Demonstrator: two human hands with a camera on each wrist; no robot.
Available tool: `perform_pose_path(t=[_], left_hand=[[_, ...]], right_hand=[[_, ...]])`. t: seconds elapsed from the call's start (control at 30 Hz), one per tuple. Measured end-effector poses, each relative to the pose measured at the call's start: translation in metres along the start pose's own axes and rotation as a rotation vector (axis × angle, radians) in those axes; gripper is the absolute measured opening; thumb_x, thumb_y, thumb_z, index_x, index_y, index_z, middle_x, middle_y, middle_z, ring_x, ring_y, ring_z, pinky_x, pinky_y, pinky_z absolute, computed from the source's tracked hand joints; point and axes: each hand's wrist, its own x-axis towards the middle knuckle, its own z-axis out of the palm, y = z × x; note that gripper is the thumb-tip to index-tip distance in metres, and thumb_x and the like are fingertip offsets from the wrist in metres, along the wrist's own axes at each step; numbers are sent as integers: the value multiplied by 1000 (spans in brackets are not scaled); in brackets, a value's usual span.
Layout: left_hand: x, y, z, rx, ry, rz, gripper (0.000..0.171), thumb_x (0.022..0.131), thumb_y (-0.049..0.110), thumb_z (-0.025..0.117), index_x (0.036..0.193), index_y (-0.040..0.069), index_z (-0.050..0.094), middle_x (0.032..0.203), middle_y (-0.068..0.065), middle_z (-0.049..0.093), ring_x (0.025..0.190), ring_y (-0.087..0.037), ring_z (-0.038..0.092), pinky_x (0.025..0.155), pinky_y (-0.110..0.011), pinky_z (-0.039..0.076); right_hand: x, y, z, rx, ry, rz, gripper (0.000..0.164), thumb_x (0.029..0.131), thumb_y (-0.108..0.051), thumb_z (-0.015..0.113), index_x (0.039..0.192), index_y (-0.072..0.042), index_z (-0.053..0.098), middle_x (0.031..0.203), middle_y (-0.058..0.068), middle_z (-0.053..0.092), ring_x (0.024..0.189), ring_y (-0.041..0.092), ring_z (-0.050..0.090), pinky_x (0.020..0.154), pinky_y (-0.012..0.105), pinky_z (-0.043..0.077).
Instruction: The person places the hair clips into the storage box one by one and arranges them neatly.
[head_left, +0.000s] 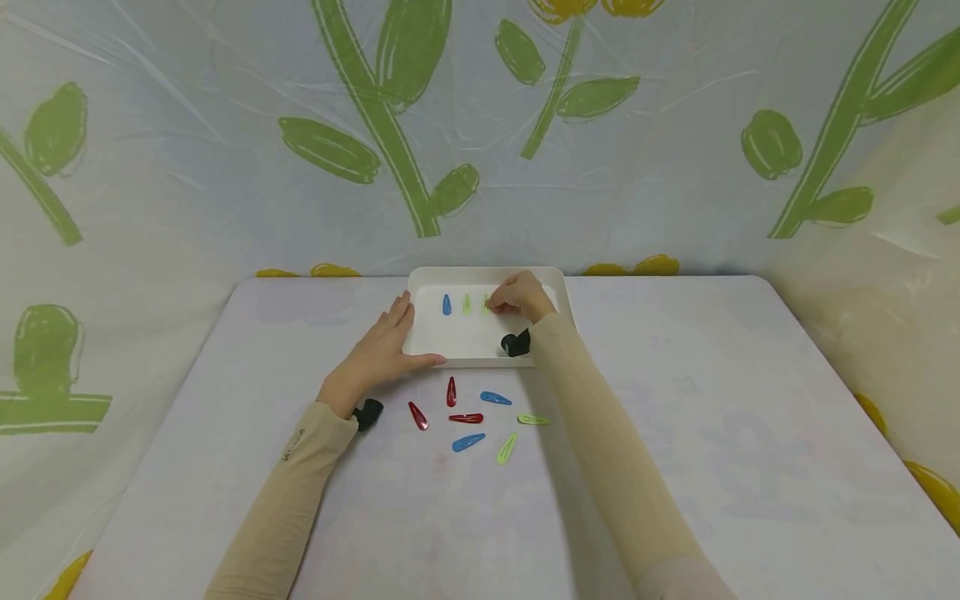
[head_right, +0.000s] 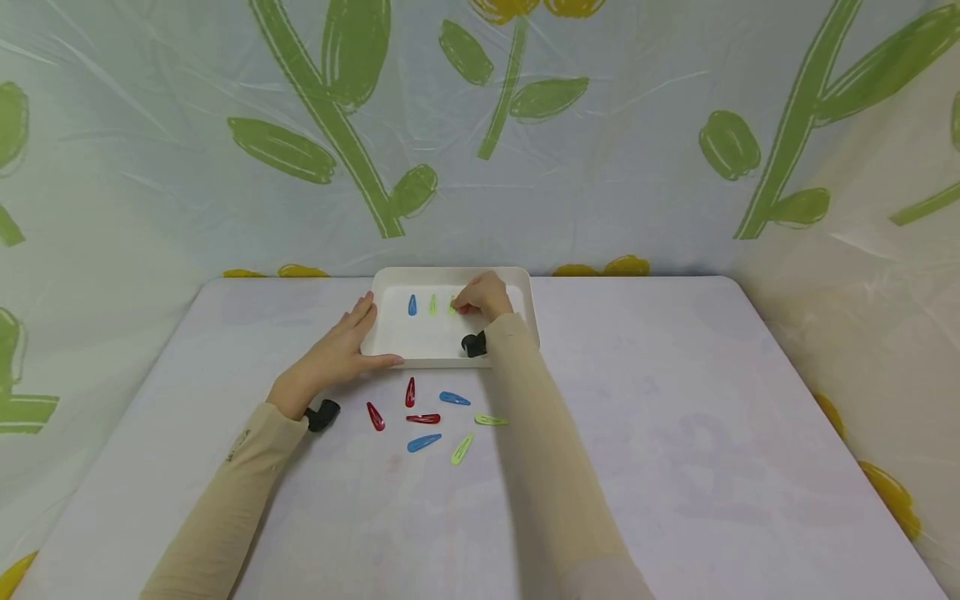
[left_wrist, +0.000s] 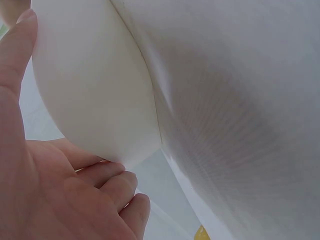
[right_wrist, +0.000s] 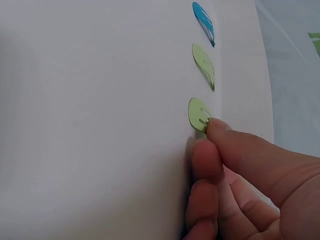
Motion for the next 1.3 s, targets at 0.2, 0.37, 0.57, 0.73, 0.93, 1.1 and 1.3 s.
perform_pose_path(t=[0.2, 0.37, 0.57, 0.73, 0.93, 1.1, 1.3], left_hand=[[0, -1, 0, 2, -2, -3, 118, 82, 65, 69, 156, -5, 10, 166, -13, -5, 151, -38, 3, 121, -52, 11], [0, -1, 0, -4, 0, -4, 117, 82, 65, 69, 156, -4, 11, 166, -13, -5, 151, -37, 3, 121, -51, 11], [0, 0, -1, -10, 3, 7, 116, 83, 64, 69, 156, -5, 11, 166, -13, -5, 151, -33, 1, 122, -49, 9], [0, 1, 0, -4, 2, 5, 117, 83, 64, 69, 156, -5, 10, 166, -14, -5, 151, -33, 1, 122, -50, 9], [1, 2, 1, 3, 0, -3, 116, 83, 64, 69, 157, -4, 10, 166, -13, -5, 151, -37, 3, 122, -50, 11], [0, 1, 1, 4, 5, 4, 116, 83, 64, 69, 156, -5, 10, 166, -14, -5, 151, -35, 2, 122, -50, 10], [1, 0, 1, -1, 4, 9, 117, 83, 64, 69, 156, -5, 10, 166, -13, -6, 151, -33, 1, 122, -49, 9]], right_hand=[[-10, -2, -4, 49, -39, -33, 8, 78, 6, 78, 83, 7, 71, 77, 14, 71, 65, 18, 64, 71, 29, 57], [-9, -2, -4, 58, -24, -7, 8, 82, 5, 77, 87, 6, 71, 77, 12, 70, 66, 16, 64, 73, 28, 57], [-8, -3, -5, 54, -29, 24, 10, 83, 2, 77, 90, 6, 70, 68, 4, 67, 63, 14, 63, 70, 25, 55], [-10, -3, -9, 23, -41, 1, 16, 83, 0, 78, 96, 8, 71, 65, 3, 67, 64, 14, 62, 68, 25, 51], [-12, -3, -14, 27, -42, 6, 18, 84, -6, 78, 97, 6, 73, 69, 3, 66, 67, 15, 59, 63, 24, 46], [-15, -7, -18, 28, -65, 22, 14, 85, -9, 78, 93, 1, 73, 73, 3, 65, 71, 18, 57, 67, 26, 47], [-23, -14, -20, 7, -99, -29, 15, 88, -11, 76, 95, 1, 72, 75, 3, 65, 73, 20, 57, 75, 31, 52]])
